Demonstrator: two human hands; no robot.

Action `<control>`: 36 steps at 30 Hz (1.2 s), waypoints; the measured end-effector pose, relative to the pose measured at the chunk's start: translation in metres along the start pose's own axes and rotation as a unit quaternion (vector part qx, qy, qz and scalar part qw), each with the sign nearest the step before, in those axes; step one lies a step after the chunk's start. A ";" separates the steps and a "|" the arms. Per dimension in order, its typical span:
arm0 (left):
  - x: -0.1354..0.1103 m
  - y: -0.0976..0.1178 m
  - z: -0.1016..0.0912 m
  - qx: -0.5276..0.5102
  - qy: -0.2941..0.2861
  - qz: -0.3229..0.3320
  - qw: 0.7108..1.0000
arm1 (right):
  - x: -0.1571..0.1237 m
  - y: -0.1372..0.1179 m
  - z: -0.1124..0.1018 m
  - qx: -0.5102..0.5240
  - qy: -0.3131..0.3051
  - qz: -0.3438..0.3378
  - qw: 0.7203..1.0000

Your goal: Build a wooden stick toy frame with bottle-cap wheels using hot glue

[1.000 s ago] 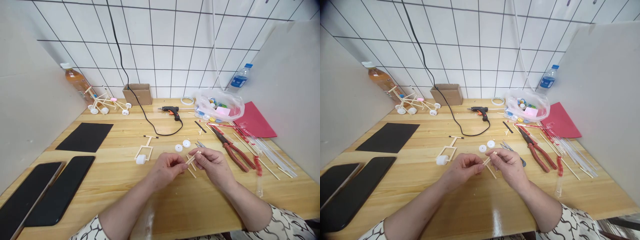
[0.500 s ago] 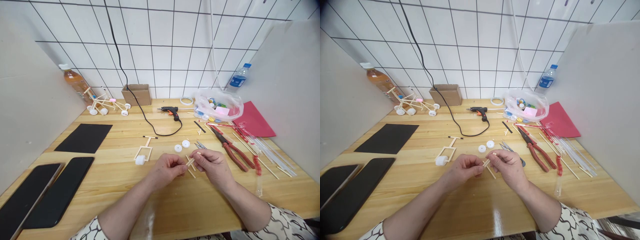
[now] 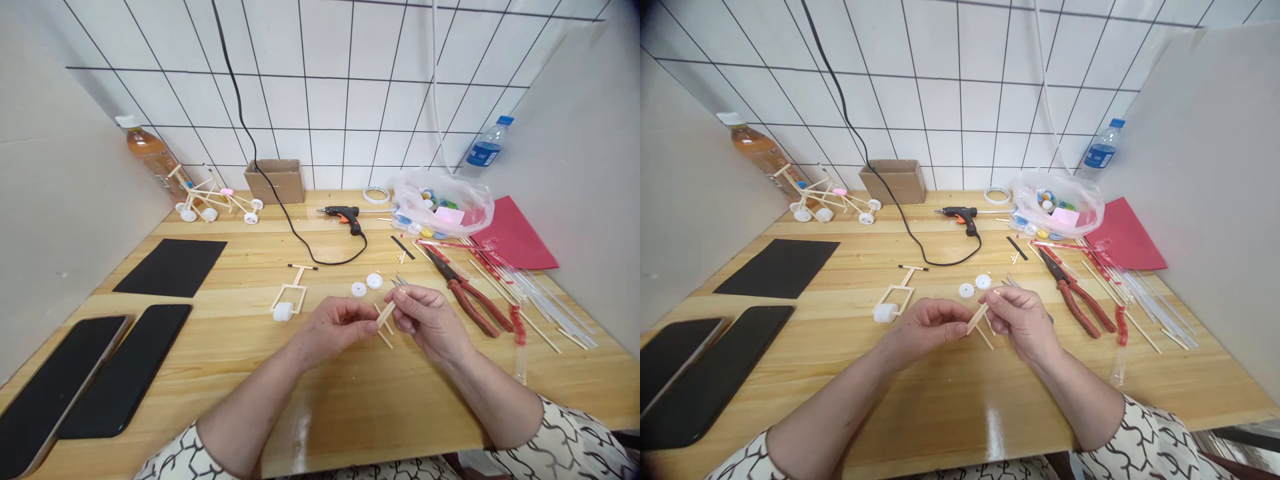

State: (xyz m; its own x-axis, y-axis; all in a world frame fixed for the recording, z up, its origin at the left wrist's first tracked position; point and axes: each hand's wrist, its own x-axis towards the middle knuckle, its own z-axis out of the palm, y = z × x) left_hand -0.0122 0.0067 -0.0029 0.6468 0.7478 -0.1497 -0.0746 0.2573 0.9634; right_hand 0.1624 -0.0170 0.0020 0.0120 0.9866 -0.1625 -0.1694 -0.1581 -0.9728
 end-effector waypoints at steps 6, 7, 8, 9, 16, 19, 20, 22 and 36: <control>0.001 0.000 0.001 0.079 0.064 -0.010 0.995 | -0.001 0.008 0.002 -0.106 -0.039 0.006 0.994; 0.000 0.002 0.001 0.085 0.071 -0.005 0.994 | 0.000 0.007 0.001 -0.131 -0.037 0.000 0.991; -0.001 0.004 0.000 0.093 0.080 -0.001 0.992 | 0.001 0.005 -0.001 -0.158 -0.034 -0.008 0.987; -0.002 0.007 -0.001 0.105 0.092 -0.003 0.990 | 0.002 0.003 -0.004 -0.189 -0.028 -0.019 0.981; -0.008 0.014 -0.007 0.471 0.101 -0.080 0.872 | 0.003 -0.005 0.001 -0.483 -0.076 -0.065 0.870; -0.008 0.014 -0.007 0.562 0.120 -0.099 0.813 | 0.002 -0.003 0.011 -0.589 -0.089 -0.065 0.800; -0.008 0.015 -0.007 0.569 0.128 -0.100 0.806 | 0.002 -0.002 0.014 -0.617 -0.089 -0.063 0.779; -0.009 0.016 -0.006 0.588 0.135 -0.102 0.791 | 0.003 -0.002 0.019 -0.662 -0.088 -0.057 0.742; -0.009 0.006 -0.007 0.572 0.165 -0.019 0.803 | 0.001 -0.002 0.022 -0.682 -0.101 -0.083 0.720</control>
State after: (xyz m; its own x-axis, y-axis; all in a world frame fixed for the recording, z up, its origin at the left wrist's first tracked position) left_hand -0.0234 0.0059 0.0031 0.3811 0.9231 -0.0518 0.8085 -0.3056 0.5030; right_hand 0.1411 -0.0150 0.0069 -0.2460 0.9603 -0.1317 0.9443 0.2068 -0.2560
